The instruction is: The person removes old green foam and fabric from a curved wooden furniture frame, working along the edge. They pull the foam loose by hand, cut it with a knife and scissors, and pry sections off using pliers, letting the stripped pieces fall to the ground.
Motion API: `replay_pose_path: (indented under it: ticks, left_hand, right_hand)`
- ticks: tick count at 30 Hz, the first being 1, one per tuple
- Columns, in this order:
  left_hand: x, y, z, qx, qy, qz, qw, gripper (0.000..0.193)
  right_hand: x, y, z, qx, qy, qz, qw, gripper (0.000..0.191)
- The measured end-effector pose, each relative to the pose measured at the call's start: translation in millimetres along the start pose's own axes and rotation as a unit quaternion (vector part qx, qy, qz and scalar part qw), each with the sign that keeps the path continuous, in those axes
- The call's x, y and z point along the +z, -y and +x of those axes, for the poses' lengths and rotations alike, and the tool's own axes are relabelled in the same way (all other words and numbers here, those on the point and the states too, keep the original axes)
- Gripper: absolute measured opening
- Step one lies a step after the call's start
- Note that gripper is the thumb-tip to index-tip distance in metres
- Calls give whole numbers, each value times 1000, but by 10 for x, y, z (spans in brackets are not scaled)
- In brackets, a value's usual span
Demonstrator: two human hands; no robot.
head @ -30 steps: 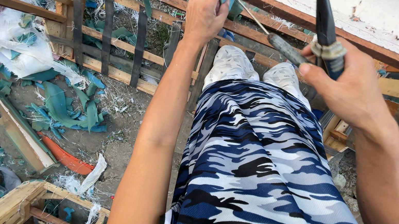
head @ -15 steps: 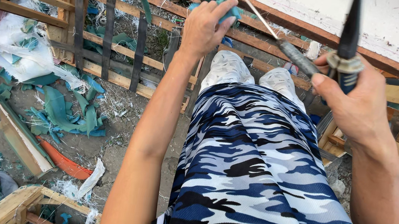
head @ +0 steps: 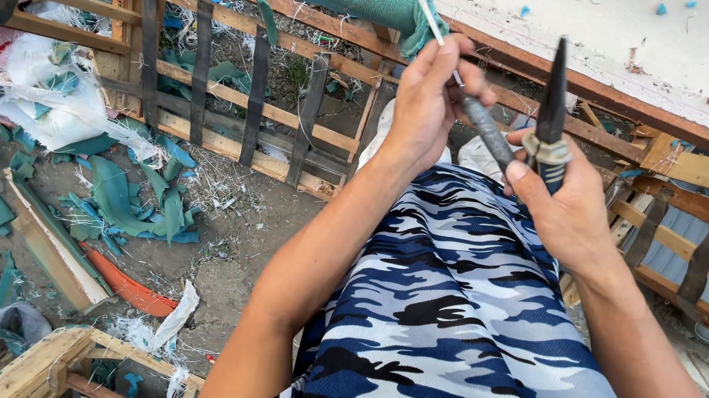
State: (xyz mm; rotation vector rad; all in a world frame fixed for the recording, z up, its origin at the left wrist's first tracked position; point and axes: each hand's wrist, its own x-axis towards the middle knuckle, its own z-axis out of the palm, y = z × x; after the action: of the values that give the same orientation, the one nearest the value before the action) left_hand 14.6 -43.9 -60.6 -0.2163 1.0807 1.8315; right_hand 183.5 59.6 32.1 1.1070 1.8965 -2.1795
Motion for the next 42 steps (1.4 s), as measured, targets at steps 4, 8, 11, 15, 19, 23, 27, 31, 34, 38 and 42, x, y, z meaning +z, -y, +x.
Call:
replay_pose_path:
  ticks: [4,8,11,15,19,23,27,31,34,38,42]
  left_hand:
    - [-29,-50,-75,56,-27,36,997,48]
    - [-32,-60,-156,11,15,19,1000,48]
    - [-118,-125,-121,26,-10,7,1000,42]
    - [-281,-301,-61,-10,28,-23,999,28]
    - [-192,-349,-84,-39,86,-68,993,25]
    - [-101,-459,-153,-21,155,28,987,38]
    - [-157,-673,-134,-2,-14,14,1000,49]
    - [-559,-1126,15,103,-46,406,907,32]
    - [-674,-1180,103,189,0,658,729,41]
    - [-631,-1016,254,271,114,737,609,61]
    - [-738,-881,327,280,155,747,582,57]
  right_hand:
    - [90,100,108,-8,-27,-144,989,46]
    - [337,202,263,-147,2,-273,951,58]
    - [435,199,354,-259,16,-325,909,42]
    - [478,20,568,-53,-9,-25,998,39]
    - [628,-233,670,177,82,304,932,41]
    - [726,-319,529,142,-2,249,958,41]
    - [579,-167,381,67,-84,-29,994,43]
    - [361,53,254,116,-96,-189,970,46]
    - [292,157,182,108,-58,-285,951,51]
    - [301,225,217,54,-48,-310,948,44]
    - [283,318,295,74,-22,-336,939,45]
